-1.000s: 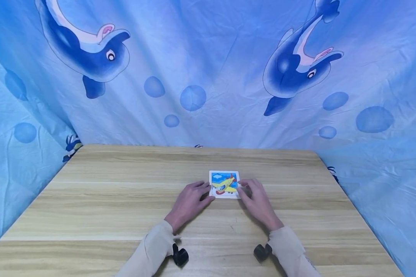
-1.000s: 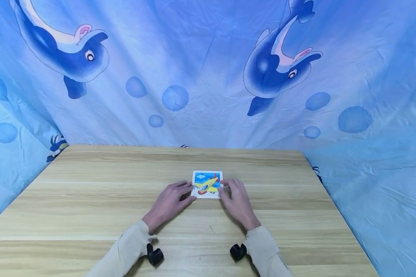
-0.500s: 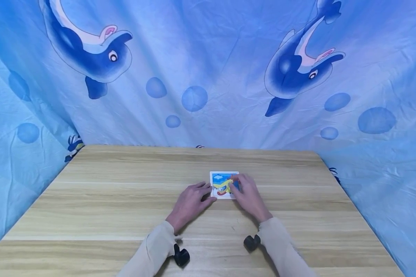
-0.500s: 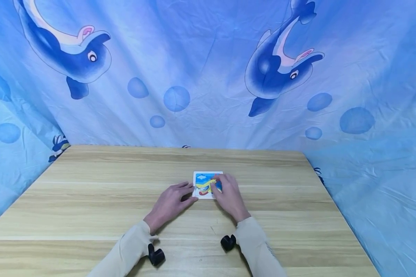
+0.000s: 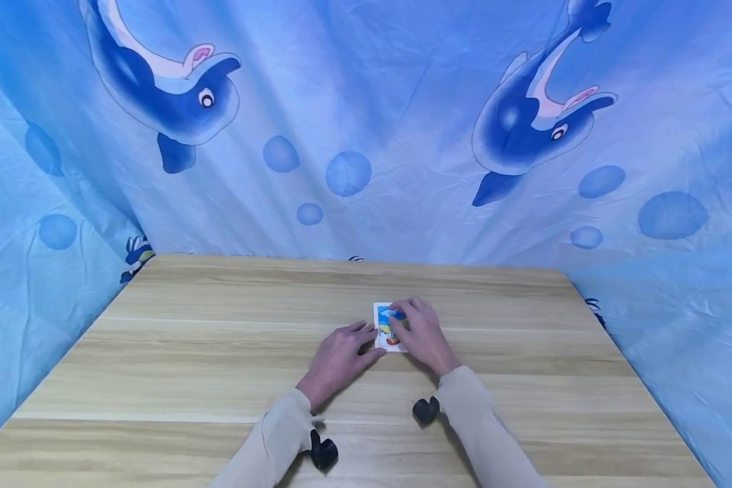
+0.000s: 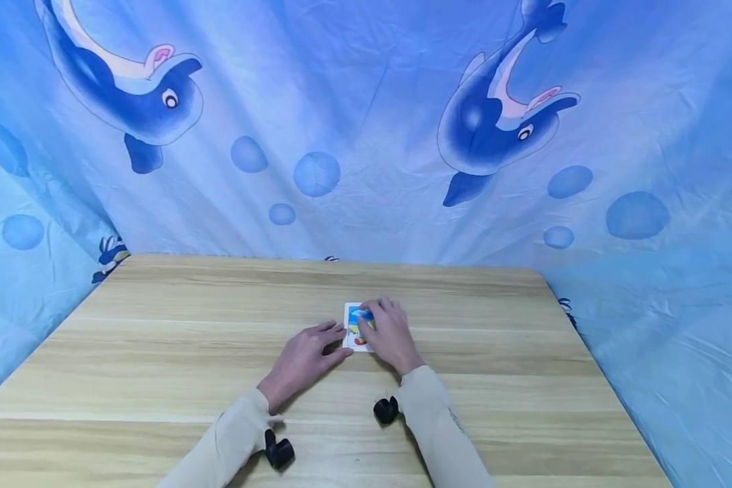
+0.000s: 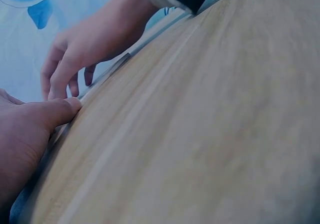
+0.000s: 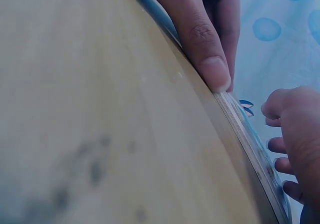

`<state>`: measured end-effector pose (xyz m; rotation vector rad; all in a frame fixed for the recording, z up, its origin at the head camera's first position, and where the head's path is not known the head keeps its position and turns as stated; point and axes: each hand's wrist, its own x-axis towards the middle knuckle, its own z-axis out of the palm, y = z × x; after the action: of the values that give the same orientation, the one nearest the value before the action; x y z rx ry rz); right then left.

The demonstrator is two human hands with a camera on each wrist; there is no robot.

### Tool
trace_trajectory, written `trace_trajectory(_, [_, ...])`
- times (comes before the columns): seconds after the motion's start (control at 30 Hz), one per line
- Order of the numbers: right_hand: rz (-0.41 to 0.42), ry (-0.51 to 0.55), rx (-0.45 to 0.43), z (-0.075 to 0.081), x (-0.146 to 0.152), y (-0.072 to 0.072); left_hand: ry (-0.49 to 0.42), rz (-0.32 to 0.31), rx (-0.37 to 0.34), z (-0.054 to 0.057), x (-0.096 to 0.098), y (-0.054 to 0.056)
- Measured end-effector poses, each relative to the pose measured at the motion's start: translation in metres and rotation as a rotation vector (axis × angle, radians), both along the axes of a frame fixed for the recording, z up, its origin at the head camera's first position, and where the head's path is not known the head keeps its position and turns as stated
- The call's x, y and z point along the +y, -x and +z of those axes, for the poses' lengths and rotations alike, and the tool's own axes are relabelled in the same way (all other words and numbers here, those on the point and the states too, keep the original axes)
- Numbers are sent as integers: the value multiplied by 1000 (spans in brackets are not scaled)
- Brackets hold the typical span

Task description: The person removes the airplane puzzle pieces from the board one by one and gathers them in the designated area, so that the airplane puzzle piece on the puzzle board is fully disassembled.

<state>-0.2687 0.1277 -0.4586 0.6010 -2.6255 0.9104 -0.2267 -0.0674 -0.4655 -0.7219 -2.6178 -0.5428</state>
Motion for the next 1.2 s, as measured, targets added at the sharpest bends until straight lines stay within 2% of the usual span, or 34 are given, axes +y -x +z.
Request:
trace_trajectory(0.2, [1, -64, -36, 0, -7, 6, 4, 0, 26, 0, 1, 1])
trace_trajectory(0.67, [-23, -125, -76, 2, -15, 13, -1, 4, 47, -1, 2, 0])
trace_trajectory(1.2, [-38, -153, -61, 0, -21, 18, -2, 8, 16, 0, 2, 0])
